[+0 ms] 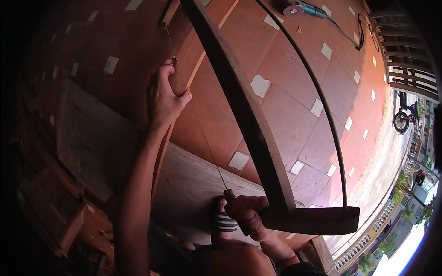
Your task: The person uses a hand saw to cut a long wooden plank placed on a work surface. They hold the plank with one hand and saw with the other, then set the saw aside and move the cut piece.
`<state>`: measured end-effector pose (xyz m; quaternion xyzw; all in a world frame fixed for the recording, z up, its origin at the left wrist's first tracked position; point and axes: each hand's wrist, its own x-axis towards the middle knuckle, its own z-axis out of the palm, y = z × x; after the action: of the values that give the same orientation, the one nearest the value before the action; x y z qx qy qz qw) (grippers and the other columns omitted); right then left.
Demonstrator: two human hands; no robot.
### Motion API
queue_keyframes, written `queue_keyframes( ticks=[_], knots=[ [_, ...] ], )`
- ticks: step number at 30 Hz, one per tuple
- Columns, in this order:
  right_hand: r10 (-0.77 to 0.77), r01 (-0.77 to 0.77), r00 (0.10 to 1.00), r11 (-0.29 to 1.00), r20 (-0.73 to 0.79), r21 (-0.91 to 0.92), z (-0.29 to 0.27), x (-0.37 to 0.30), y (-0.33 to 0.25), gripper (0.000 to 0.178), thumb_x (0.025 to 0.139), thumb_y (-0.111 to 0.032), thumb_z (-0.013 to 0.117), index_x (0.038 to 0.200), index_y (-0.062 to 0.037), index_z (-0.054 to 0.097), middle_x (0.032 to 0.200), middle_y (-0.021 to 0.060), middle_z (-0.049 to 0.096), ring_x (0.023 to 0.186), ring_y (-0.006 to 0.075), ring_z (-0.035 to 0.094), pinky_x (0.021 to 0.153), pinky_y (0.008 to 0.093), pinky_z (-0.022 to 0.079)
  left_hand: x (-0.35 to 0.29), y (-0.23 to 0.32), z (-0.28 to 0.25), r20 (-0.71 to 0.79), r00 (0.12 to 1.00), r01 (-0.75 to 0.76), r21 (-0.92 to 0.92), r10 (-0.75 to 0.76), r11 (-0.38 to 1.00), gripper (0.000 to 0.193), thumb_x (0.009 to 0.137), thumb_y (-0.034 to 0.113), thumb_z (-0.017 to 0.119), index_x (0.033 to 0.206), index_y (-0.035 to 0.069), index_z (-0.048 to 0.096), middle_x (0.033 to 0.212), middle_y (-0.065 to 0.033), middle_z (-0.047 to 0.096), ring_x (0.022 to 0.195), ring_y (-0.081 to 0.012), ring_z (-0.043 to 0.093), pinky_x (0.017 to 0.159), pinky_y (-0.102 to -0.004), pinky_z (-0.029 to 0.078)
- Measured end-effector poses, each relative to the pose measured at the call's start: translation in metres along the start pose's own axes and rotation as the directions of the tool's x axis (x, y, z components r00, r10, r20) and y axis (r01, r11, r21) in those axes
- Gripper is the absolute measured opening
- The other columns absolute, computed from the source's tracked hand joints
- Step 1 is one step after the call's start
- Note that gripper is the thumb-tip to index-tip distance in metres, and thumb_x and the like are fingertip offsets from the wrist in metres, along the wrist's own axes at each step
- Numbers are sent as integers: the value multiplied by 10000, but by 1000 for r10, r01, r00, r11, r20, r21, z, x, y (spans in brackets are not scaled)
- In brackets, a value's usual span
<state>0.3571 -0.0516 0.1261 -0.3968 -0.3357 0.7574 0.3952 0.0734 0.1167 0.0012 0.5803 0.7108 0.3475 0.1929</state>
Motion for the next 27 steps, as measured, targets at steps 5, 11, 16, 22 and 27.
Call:
queue_keyframes(
  ticks=[5, 11, 16, 22, 27],
  knots=[
    [-153, 136, 981, 981, -119, -140, 30, 93, 11, 349, 1055, -246, 679, 840, 1, 560, 714, 94, 606, 605, 167, 564, 609, 348, 507, 0, -1, 3, 6, 1000, -7, 28, 7, 1000, 617, 720, 38, 820, 1243, 54, 495, 1471, -168, 576, 1318, -375, 576, 1117, -458, 459],
    [-293, 275, 946, 952, -141, -136, 47, 163, 19, 282, 1055, -159, 685, 846, -13, 563, 667, 74, 610, 513, 138, 571, 458, 318, 478, -13, 15, -4, -5, 994, 109, 248, -112, 963, 783, 801, 306, 815, 1436, -3, 477, 1353, -224, 634, 1247, -405, 633, 1065, -486, 501],
    [-181, 175, 961, 984, -209, -46, 62, 155, -11, 301, 1023, -86, 702, 745, -41, 597, 584, -11, 565, 472, 79, 507, 429, 277, 362, -17, 8, 4, 45, 952, 258, 405, -301, 877, 717, 892, 430, 774, 1419, 31, 497, 1307, -227, 681, 1159, -419, 701, 986, -508, 575],
    [7, -50, 980, 977, -199, -209, 39, 34, -42, 285, 1066, -188, 652, 854, 2, 631, 702, 56, 629, 639, 126, 590, 600, 291, 471, -20, -18, 13, 31, 959, 245, 412, -282, 878, 682, 910, 467, 762, 1396, 66, 502, 1246, -234, 705, 1118, -437, 714, 969, -527, 577],
    [62, -64, 998, 984, -15, -166, 15, -42, -59, 407, 1069, -313, 617, 823, 10, 616, 764, 132, 650, 722, 211, 618, 704, 373, 510, -24, -8, 9, 23, 956, 254, 433, -292, 865, 652, 907, 472, 769, 1349, 60, 525, 1186, -237, 722, 1096, -437, 720, 957, -531, 579]
  ],
)
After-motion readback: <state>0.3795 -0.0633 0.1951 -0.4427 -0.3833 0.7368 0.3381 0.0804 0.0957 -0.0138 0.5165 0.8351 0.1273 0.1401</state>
